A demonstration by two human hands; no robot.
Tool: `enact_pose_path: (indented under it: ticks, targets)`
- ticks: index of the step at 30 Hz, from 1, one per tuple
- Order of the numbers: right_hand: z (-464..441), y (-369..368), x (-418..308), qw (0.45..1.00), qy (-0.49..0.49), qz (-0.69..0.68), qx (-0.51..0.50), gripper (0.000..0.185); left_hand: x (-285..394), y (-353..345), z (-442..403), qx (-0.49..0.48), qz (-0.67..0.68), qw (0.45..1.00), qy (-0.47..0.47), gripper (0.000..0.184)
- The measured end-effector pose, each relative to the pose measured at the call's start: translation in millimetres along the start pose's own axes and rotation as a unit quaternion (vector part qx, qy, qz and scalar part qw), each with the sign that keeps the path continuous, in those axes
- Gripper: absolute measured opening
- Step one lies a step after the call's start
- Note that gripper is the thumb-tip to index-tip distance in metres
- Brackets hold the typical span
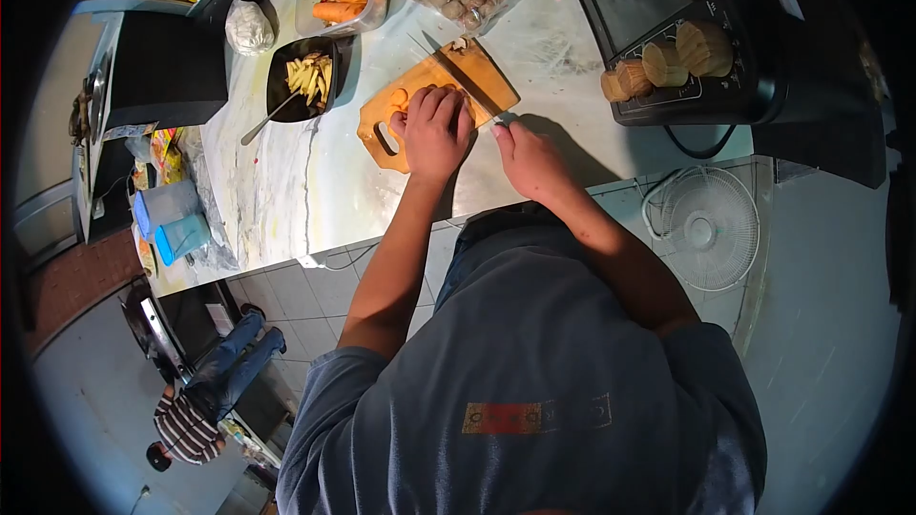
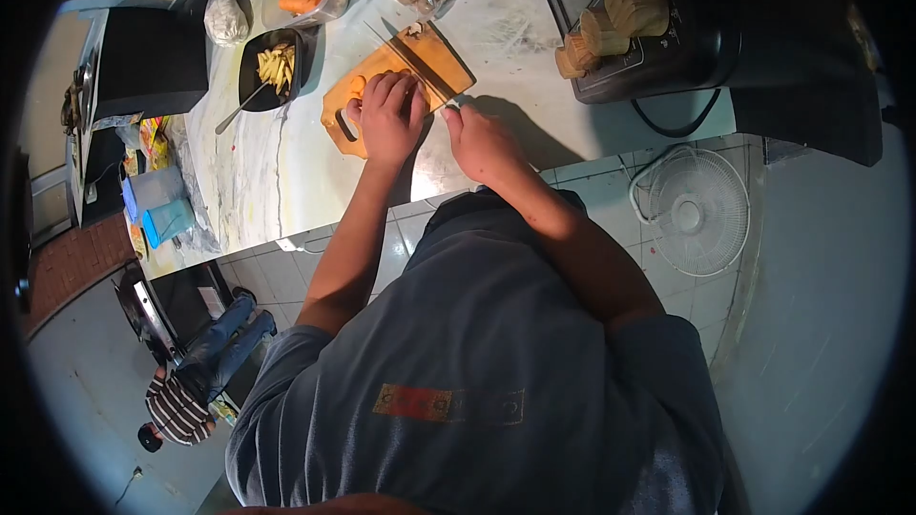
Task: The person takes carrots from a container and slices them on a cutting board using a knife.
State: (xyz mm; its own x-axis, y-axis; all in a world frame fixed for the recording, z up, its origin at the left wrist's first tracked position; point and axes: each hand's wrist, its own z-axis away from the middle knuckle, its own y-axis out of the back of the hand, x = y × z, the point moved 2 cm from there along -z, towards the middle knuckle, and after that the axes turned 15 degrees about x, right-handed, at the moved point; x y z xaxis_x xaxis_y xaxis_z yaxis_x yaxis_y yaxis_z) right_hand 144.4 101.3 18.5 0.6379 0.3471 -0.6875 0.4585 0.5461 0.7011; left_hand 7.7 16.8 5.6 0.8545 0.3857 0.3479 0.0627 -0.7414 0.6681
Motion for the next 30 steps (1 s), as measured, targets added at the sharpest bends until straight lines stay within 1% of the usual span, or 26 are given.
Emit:
enact_pose_path:
  ticks: [16,22,30]
  targets:
    - [-2.6,4.8,-3.1,0.999,-0.024,0.017,-0.017,0.045,-1.3,0.0,-0.5,0.006,0.002,1.000,-0.009,0.017]
    - [-5.9,2.4,-0.3,0.999,-0.008,0.029,-0.021,0.046,-1.3,-0.4,-0.4,0.014,0.006,1.000,-0.009,0.016]
    - [-13.0,-0.1,0.2,0.999,-0.027,-0.005,-0.030,0.046,-0.3,1.0,-2.2,0.008,0.010,1.000,-0.002,0.014]
